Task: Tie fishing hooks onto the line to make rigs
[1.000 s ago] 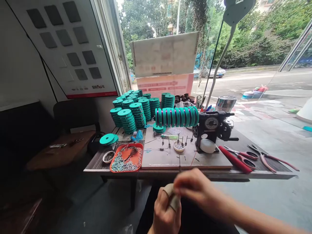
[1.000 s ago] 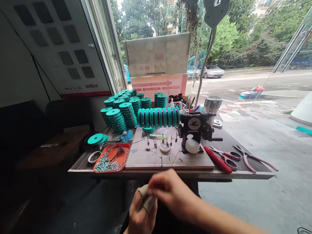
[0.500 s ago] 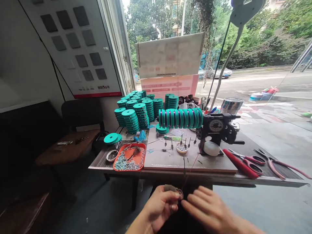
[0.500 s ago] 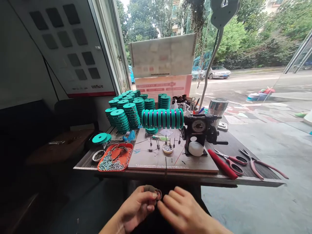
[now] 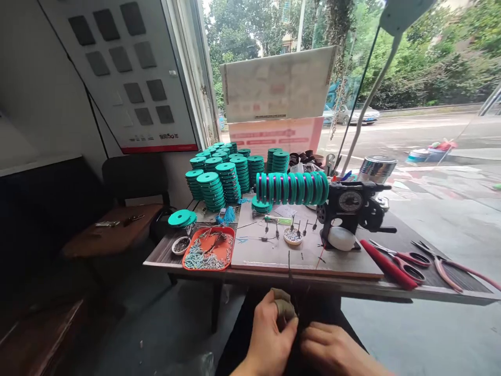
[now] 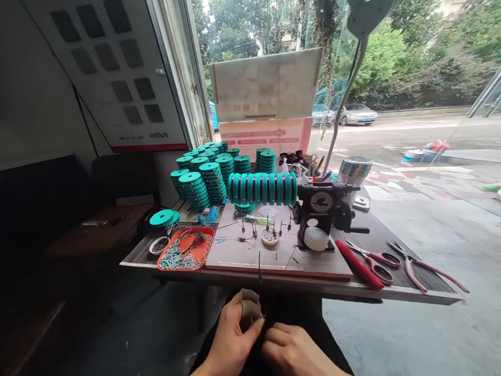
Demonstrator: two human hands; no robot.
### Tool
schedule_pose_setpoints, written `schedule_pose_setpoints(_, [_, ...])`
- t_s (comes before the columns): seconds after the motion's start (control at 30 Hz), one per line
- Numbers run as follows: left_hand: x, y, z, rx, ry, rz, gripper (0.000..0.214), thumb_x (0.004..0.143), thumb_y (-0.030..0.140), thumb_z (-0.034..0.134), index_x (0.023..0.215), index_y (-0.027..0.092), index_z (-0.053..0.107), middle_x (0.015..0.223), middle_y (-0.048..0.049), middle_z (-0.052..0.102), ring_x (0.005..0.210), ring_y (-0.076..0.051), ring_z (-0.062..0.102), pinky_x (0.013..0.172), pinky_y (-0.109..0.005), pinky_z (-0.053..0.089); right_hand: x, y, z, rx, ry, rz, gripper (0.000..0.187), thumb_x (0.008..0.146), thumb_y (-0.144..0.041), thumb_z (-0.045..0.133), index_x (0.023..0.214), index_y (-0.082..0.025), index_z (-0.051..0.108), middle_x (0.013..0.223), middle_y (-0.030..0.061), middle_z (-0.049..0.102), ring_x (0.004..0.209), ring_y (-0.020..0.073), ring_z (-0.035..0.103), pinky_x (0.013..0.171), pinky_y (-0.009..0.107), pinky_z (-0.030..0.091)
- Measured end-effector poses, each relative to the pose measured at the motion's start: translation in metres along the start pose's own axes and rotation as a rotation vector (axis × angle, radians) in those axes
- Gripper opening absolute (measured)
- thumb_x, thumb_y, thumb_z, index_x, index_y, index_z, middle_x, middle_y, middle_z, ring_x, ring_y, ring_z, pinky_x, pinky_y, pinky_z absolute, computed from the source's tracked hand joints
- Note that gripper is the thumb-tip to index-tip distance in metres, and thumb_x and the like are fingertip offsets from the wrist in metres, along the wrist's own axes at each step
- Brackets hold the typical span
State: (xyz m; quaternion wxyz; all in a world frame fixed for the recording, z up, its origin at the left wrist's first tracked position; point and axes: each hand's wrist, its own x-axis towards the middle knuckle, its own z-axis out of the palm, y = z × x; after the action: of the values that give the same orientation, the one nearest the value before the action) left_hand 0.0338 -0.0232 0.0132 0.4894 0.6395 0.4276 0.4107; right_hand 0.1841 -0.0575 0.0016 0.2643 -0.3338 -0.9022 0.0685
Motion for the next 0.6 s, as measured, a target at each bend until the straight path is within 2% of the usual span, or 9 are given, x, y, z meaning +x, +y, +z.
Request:
schedule_pose_setpoints(0.07, [-0.007,-0.011,0.0,0.302,0.103,0.387,0.013,0.07,0.007,0.054,0.064,0.016,0.061,0.074,-0.0047,0.057,0.07,-0.016,0.056,0.063,-0.025,0.046,0.023,-0.007,-0.019,0.104,-0.036,0.086,0.036,0.09,-0.016,0.033,0.062,-0.016,0.056,0.056,-0.0005,0.056,0.05,0.0095,0.048,0.048,0.018,0.038])
schedule_pose_setpoints(0.13, [-0.012,-0.021,-0.001,0.525,0.285,0.666,0.018,0.073,0.006,0.052,0.084,0.016,0.063,0.082,-0.0077,0.061,0.074,-0.018,0.061,0.065,-0.027,0.051,0.056,-0.008,-0.041,0.319,-0.131,0.382,0.02,0.085,-0.015,0.048,0.069,-0.014,0.06,0.064,-0.0009,0.059,0.058,0.0092,0.052,0.055,0.016,0.041])
schedule_pose_setpoints(0.17, [-0.013,-0.024,-0.002,0.598,0.384,0.727,0.023,0.074,0.006,0.053,0.091,0.017,0.062,0.085,-0.0087,0.062,0.077,-0.02,0.062,0.067,-0.028,0.052,0.074,-0.006,-0.05,0.362,-0.185,0.541,0.015,0.082,-0.013,0.052,0.069,-0.013,0.061,0.063,-0.0013,0.059,0.061,0.0099,0.053,0.057,0.017,0.041])
schedule_pose_setpoints(0.23, [-0.012,-0.026,-0.005,0.712,0.5,0.795,0.029,0.074,0.005,0.054,0.099,0.019,0.061,0.088,-0.0098,0.064,0.078,-0.022,0.063,0.065,-0.029,0.053,0.108,0.001,-0.057,0.395,-0.272,0.607,0.01,0.078,-0.01,0.056,0.07,-0.012,0.062,0.059,-0.003,0.057,0.056,0.0092,0.053,0.05,0.017,0.04])
schedule_pose_setpoints(0.37, [-0.006,-0.013,-0.013,0.789,0.428,0.879,0.03,0.072,-0.001,0.049,0.095,0.013,0.062,0.075,-0.011,0.067,0.064,-0.02,0.063,0.054,-0.026,0.05,0.151,0.011,-0.044,0.372,-0.443,0.616,0.016,0.083,-0.023,0.059,0.072,-0.012,0.06,0.062,-0.0045,0.058,0.052,0.008,0.054,0.047,0.02,0.044])
schedule_pose_setpoints(0.4, [-0.004,-0.008,-0.014,0.766,0.408,0.845,0.029,0.07,-0.002,0.048,0.09,0.012,0.064,0.072,-0.0114,0.067,0.063,-0.02,0.063,0.055,-0.026,0.05,0.155,0.011,-0.042,0.354,-0.459,0.609,0.017,0.082,-0.025,0.06,0.073,-0.012,0.06,0.063,-0.0045,0.059,0.053,0.0084,0.055,0.048,0.021,0.045])
schedule_pose_setpoints(0.47, [-0.003,0.001,-0.015,0.621,0.37,0.64,0.021,0.068,0.0,0.051,0.073,0.014,0.065,0.064,-0.0086,0.064,0.059,-0.019,0.06,0.055,-0.026,0.047,0.153,0.006,-0.044,0.305,-0.433,0.583,0.011,0.078,-0.02,0.064,0.07,-0.013,0.062,0.061,-0.0045,0.058,0.055,0.0099,0.056,0.051,0.021,0.043])
schedule_pose_setpoints(0.53, [-0.001,0.01,-0.016,0.24,0.262,0.248,0.016,0.066,0.005,0.056,0.058,0.016,0.062,0.053,-0.002,0.057,0.05,-0.012,0.051,0.049,-0.022,0.041,0.135,0.0,-0.053,0.238,-0.342,0.569,0.004,0.072,-0.011,0.065,0.07,-0.014,0.064,0.064,-0.0016,0.06,0.062,0.0128,0.056,0.057,0.023,0.041])
schedule_pose_setpoints(0.6, [0.002,0.017,-0.017,-0.271,0.122,-0.222,0.012,0.062,0.007,0.062,0.053,0.015,0.06,0.05,0.0026,0.051,0.045,-0.006,0.042,0.044,-0.017,0.034,0.105,-0.004,-0.06,0.135,-0.188,0.512,0.007,0.078,-0.01,0.058,0.078,-0.014,0.064,0.076,0.0038,0.062,0.07,0.0152,0.055,0.063,0.026,0.04])
